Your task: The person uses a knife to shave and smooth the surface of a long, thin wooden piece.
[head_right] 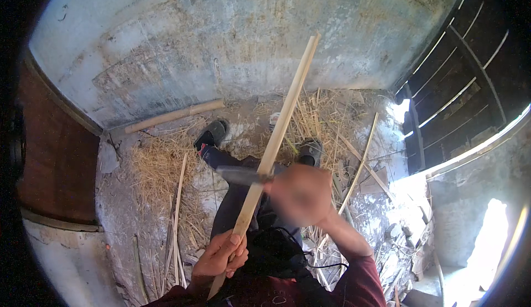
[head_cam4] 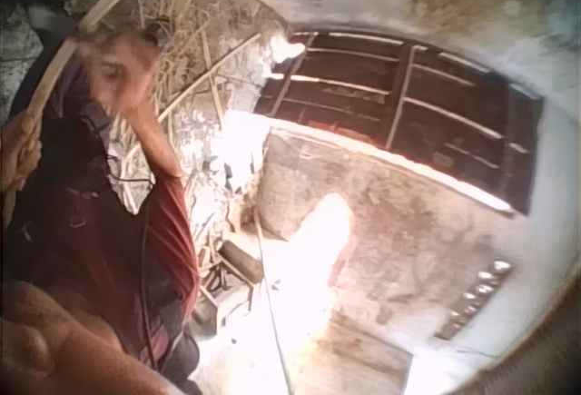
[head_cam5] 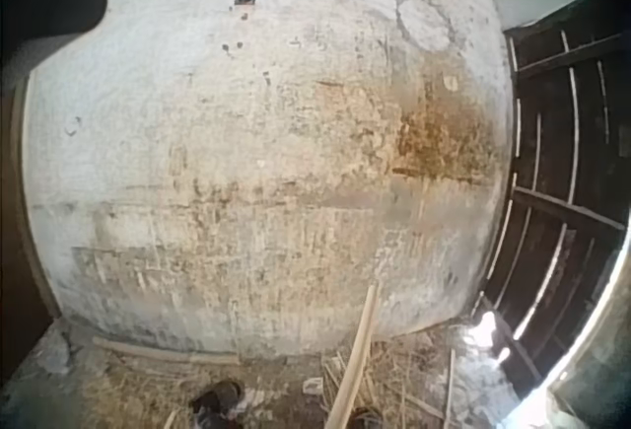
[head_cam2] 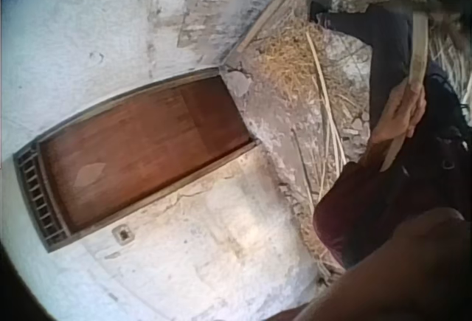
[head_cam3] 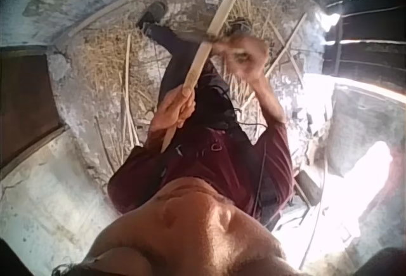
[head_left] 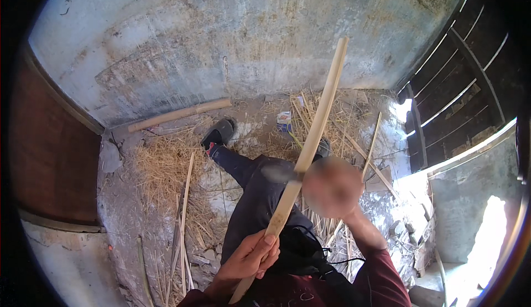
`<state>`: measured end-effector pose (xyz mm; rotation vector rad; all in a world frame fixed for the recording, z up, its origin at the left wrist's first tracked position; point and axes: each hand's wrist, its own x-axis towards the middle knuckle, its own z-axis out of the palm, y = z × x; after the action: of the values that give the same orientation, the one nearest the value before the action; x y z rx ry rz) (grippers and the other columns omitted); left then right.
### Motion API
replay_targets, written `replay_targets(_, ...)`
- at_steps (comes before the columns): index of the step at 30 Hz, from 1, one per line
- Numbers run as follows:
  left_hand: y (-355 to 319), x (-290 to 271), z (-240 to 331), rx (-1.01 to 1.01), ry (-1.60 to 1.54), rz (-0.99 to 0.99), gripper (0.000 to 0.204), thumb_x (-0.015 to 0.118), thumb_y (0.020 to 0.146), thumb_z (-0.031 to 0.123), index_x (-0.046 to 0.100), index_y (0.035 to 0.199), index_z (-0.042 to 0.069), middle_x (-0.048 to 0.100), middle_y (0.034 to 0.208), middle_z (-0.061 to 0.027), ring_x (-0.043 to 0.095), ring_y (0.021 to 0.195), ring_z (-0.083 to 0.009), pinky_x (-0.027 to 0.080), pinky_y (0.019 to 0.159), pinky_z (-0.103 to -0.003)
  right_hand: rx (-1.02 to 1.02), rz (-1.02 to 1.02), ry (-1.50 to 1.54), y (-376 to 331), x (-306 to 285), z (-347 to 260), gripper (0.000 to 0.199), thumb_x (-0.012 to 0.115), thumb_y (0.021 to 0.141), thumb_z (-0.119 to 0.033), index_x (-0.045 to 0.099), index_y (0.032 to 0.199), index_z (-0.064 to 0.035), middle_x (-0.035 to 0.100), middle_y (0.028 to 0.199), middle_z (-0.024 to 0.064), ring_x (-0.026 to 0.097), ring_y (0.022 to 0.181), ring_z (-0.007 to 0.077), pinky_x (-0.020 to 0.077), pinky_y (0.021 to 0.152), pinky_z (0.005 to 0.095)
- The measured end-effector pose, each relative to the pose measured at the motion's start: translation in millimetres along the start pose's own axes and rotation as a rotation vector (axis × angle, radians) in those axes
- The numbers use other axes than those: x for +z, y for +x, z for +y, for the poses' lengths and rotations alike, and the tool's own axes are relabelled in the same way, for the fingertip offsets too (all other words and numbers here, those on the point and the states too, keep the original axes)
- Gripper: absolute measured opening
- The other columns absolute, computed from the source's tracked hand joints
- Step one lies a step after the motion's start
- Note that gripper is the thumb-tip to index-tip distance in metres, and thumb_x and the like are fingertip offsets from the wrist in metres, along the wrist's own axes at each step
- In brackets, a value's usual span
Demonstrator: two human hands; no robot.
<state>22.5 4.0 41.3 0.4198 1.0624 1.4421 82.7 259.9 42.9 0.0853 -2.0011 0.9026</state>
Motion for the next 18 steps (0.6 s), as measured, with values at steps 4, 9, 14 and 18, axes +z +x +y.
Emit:
replay_targets(4,-2.8,-1.3,2.9,-0.012,0.02,-0.001,0.042,0.035,0.118,0.042,0.046,0.094,0.009,0.04,0.06,0.0027,0.036,0.046,-0.0043,0.037,0.043,-0.022,0.003,0.001,0.02,5.7,-3.2,-3.8,0.027,0.092,0.08,-0.009,0.066,0.073,-0.0055,0.068,0.067,0.0099,0.062,0.05,0.0194,0.044,0.045,0.0309)
replay_targets(9,-1.2,-0.3,-1.6,-0.018,0.011,0.009,0.042,0.035,0.118,0.041,0.046,0.093,0.009,0.039,0.06,0.0027,0.037,0.047,-0.0043,0.037,0.043,-0.022,0.036,0.13,-0.042,10.1,-10.8,21.3,0.029,0.09,0.082,-0.008,0.064,0.07,-0.0047,0.064,0.062,0.0089,0.06,0.049,0.0211,0.0428,0.045,0.0319)
replay_targets(14,-1.6,-2.8,-0.1,0.007,0.002,0.001,0.041,0.035,0.118,0.04,0.046,0.094,0.009,0.039,0.059,0.0027,0.037,0.046,-0.0045,0.038,0.043,-0.022,-0.012,-0.052,0.026,12.0,-9.2,2.1,0.033,0.087,0.085,-0.006,0.059,0.069,-0.0034,0.062,0.061,0.0093,0.062,0.052,0.0184,0.0424,0.047,0.0312)
replay_targets(18,0.2,0.3,-4.7,-0.02,0.045,0.004,0.04,0.034,0.118,0.038,0.046,0.093,0.008,0.04,0.059,0.0022,0.036,0.045,-0.0051,0.038,0.042,-0.023,0.022,0.065,-0.028,26.0,-27.0,29.2,0.033,0.088,0.084,-0.008,0.059,0.069,-0.0035,0.066,0.064,0.0106,0.065,0.054,0.0199,0.0447,0.048,0.0303)
